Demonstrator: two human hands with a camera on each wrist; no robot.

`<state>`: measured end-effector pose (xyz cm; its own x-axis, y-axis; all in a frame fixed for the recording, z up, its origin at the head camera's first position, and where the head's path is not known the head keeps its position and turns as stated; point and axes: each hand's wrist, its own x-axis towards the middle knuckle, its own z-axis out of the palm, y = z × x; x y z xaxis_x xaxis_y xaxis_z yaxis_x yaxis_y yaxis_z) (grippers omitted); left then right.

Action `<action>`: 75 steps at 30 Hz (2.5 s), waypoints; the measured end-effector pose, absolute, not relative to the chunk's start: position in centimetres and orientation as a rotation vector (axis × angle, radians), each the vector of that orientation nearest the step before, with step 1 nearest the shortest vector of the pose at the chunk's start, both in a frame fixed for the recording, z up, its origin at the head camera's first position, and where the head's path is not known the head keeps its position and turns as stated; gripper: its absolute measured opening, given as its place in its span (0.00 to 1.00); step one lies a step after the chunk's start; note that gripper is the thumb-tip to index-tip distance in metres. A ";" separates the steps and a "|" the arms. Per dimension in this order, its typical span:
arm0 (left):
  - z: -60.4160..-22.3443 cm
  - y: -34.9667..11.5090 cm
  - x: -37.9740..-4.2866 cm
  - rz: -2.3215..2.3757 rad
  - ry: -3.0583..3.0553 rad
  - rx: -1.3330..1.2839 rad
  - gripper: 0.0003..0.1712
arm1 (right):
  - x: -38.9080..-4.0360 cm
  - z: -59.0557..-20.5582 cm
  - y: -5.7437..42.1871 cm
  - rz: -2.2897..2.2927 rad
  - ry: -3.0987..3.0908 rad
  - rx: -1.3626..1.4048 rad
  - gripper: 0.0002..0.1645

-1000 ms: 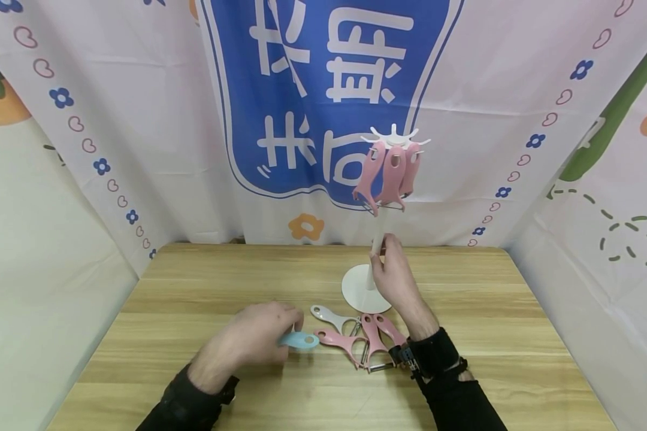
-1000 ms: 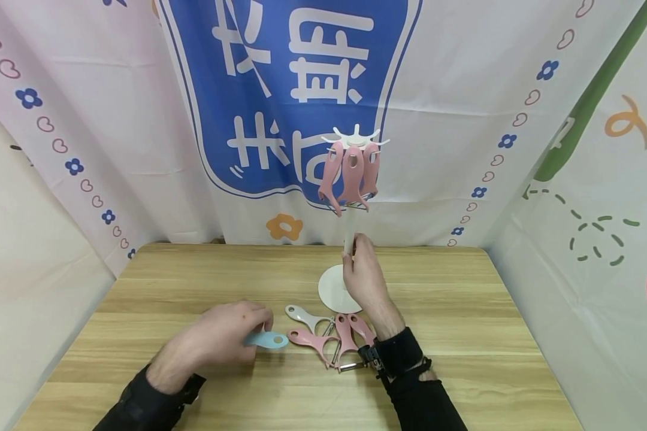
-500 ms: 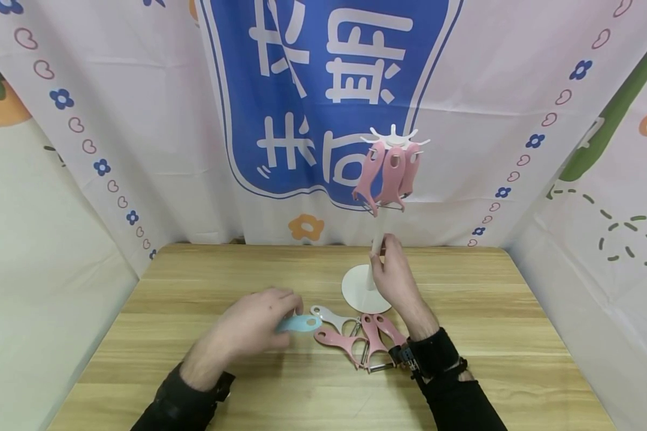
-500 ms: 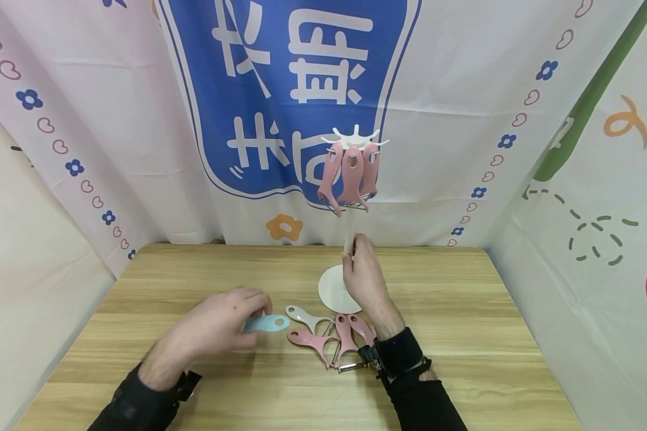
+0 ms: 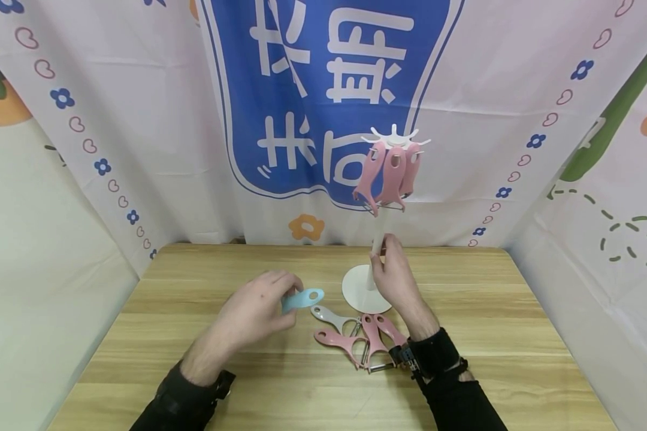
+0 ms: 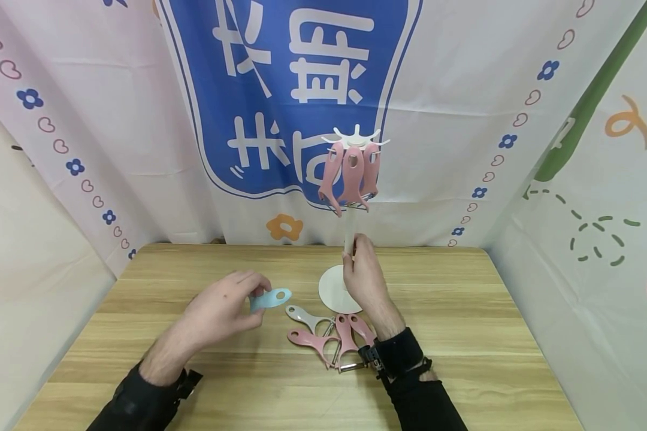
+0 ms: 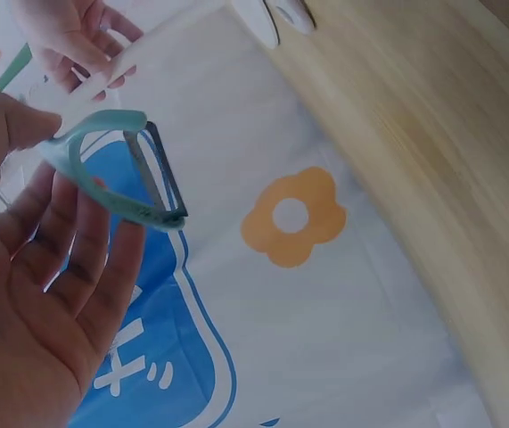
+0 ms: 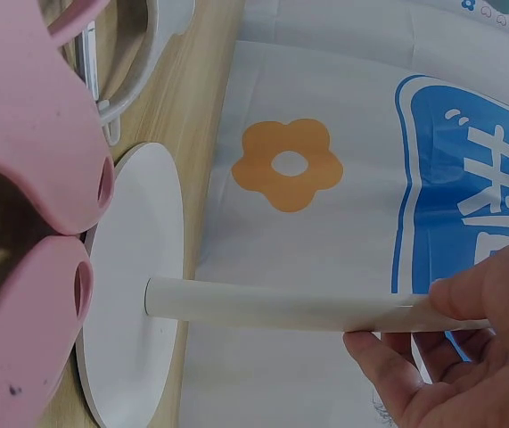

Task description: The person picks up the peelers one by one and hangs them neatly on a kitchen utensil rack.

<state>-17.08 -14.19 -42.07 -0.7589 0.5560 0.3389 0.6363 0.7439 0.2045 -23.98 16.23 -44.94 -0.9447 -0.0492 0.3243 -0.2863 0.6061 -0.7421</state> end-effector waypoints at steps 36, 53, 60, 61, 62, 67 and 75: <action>-39.7 -12.1 -19.8 -0.900 -2.476 -0.794 0.22 | -23.9 -45.0 16.2 1.234 -2.581 0.264 0.20; -37.3 -9.6 -23.3 -1.321 -2.309 -0.764 0.22 | -23.9 -45.0 16.3 1.228 -2.574 0.270 0.21; -36.4 -9.1 -24.8 -1.483 -2.229 -0.775 0.21 | -23.9 -45.0 16.3 1.227 -2.574 0.278 0.20; -36.2 -9.0 -25.0 -1.496 -2.221 -0.774 0.21 | -23.9 -45.0 16.3 1.226 -2.575 0.279 0.20; -36.1 -9.0 -25.2 -1.513 -2.213 -0.771 0.21 | -23.9 -45.0 16.3 1.226 -2.577 0.280 0.20; -35.7 -8.7 -25.7 -1.555 -2.207 -0.737 0.22 | -24.0 -45.0 16.3 1.229 -2.581 0.281 0.20; -33.2 -7.6 -25.2 -1.656 -2.141 -0.722 0.21 | -24.0 -45.1 16.3 1.235 -2.576 0.287 0.19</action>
<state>-25.16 -7.59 -33.19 -0.8135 0.1854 0.5513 0.5802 0.1919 0.7916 -24.03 16.29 -45.08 -0.9439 -0.0610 0.3246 -0.2912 0.6170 -0.7310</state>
